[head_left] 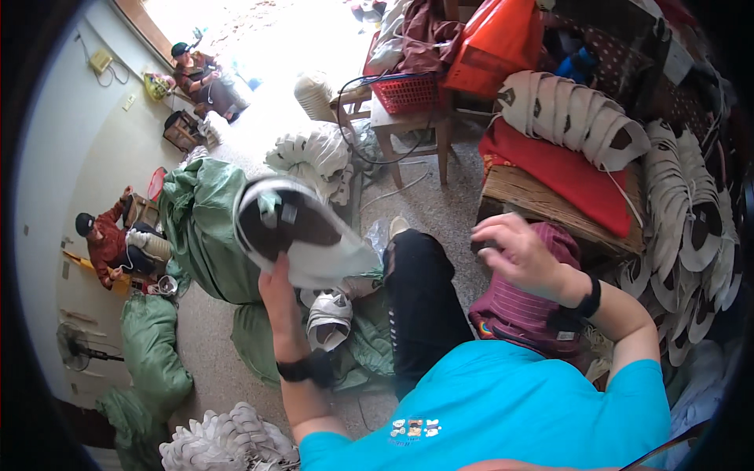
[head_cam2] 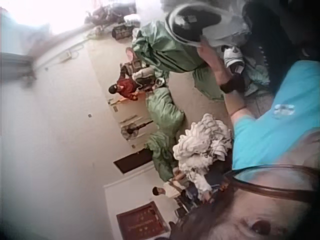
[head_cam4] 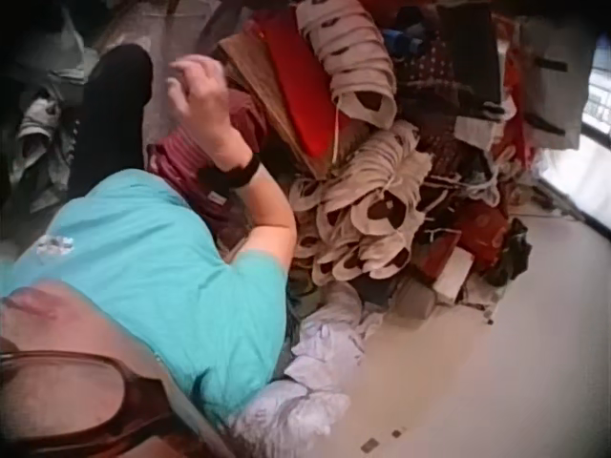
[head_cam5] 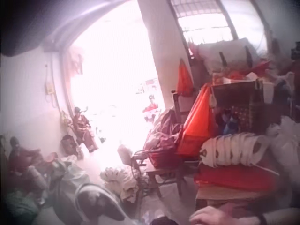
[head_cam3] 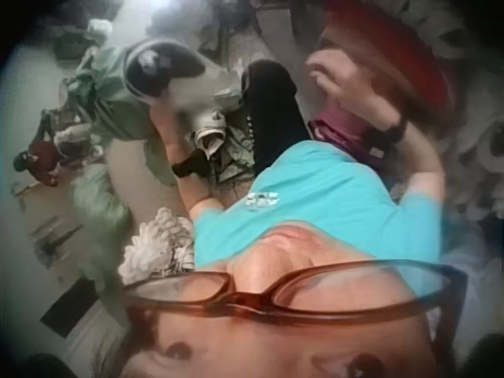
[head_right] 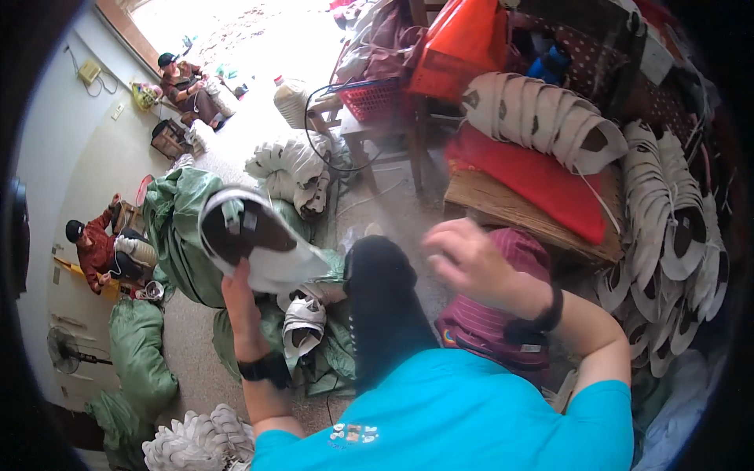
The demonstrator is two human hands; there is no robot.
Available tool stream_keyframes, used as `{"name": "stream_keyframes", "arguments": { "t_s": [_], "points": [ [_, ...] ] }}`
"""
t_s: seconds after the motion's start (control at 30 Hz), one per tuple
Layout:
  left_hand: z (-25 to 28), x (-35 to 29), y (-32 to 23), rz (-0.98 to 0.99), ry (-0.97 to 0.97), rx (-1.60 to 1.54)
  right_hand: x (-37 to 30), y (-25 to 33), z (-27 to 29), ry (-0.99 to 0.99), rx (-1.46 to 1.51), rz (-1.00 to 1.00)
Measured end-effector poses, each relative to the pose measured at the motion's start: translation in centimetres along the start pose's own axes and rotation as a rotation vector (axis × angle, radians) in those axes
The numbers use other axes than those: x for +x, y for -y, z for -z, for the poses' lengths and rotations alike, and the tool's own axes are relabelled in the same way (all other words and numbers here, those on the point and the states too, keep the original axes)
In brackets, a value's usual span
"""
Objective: The person threads white shoelaces through the eyelets of a white sneaker held on their lap. They pull the laces tight and adjust the fit, repeating the process for multiple shoes in a workshop setting.
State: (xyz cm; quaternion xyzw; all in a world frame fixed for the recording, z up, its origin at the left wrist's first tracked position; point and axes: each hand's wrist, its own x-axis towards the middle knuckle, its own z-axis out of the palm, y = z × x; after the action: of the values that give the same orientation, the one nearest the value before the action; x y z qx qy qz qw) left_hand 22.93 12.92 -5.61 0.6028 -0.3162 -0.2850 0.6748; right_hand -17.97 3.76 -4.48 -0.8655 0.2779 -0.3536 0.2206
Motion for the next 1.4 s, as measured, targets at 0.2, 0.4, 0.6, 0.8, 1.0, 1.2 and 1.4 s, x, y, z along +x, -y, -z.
{"name": "stream_keyframes", "arguments": {
  "t_s": [0.2,0.4,0.6,0.8,1.0,1.2,1.4],
  "points": [
    [-12.2,-1.0,-3.1,0.155,0.452,-0.035,1.9,5.9,1.7,-0.039,-0.18,0.382],
    [-18.2,-5.9,-1.2,0.33,0.776,-0.035,-2.9,1.7,1.0,0.102,-0.742,0.238],
    [-20.4,-9.3,-1.7,0.363,0.895,-0.055,-6.0,0.3,0.4,-0.131,-0.792,0.169],
    [-20.3,-9.2,-0.5,0.43,0.992,0.096,-8.7,-2.0,2.3,-0.096,-0.52,0.033],
    [-17.1,-4.4,6.1,0.406,0.807,0.264,-12.4,-0.8,6.5,-0.297,0.395,-0.419],
    [-19.5,-3.0,9.7,0.247,0.923,0.969,-17.2,0.0,7.7,-0.831,1.392,-0.69],
    [-23.2,-4.0,16.3,-0.112,1.085,1.127,-22.8,0.3,6.5,-0.914,1.483,-0.992]
  ]
}}
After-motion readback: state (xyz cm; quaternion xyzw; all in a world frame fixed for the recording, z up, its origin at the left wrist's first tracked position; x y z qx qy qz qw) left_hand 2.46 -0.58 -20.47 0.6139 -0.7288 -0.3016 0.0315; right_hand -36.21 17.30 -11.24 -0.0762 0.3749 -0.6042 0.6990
